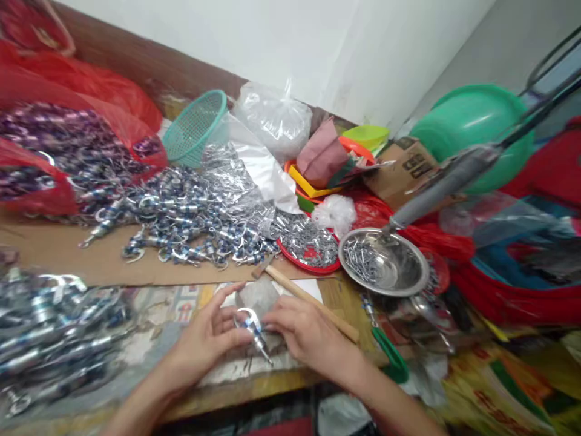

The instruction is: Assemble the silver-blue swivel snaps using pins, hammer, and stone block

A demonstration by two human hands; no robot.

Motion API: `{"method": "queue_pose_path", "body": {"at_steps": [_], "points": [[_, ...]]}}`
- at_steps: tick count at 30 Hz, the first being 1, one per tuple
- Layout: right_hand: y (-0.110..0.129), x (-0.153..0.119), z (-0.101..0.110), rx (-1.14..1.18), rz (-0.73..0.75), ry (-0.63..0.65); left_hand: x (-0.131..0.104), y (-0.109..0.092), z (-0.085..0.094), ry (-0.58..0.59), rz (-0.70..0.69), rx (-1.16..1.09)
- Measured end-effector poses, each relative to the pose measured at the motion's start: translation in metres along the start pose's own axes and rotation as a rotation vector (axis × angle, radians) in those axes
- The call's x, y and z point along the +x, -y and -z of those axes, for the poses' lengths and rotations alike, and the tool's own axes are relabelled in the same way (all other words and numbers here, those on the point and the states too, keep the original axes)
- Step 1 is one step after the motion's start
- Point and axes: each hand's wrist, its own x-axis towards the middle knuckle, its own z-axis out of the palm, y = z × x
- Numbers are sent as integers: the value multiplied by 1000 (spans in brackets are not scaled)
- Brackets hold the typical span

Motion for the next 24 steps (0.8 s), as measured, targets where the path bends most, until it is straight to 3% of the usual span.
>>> {"method": "queue_pose_path", "body": {"at_steps": [4,15,19,24], "points": [[0,12,-8,56,-8,-19,-2,2,1,-1,6,-27],[1,26,-9,373,-264,-85,-3,2,2,-5,7,-20],[-2,25,-12,299,-204,-36,-2,3,2,19,2,-24],[2,24,-20,181,-185,-73,-1,3,3,39,-1,-6]]}}
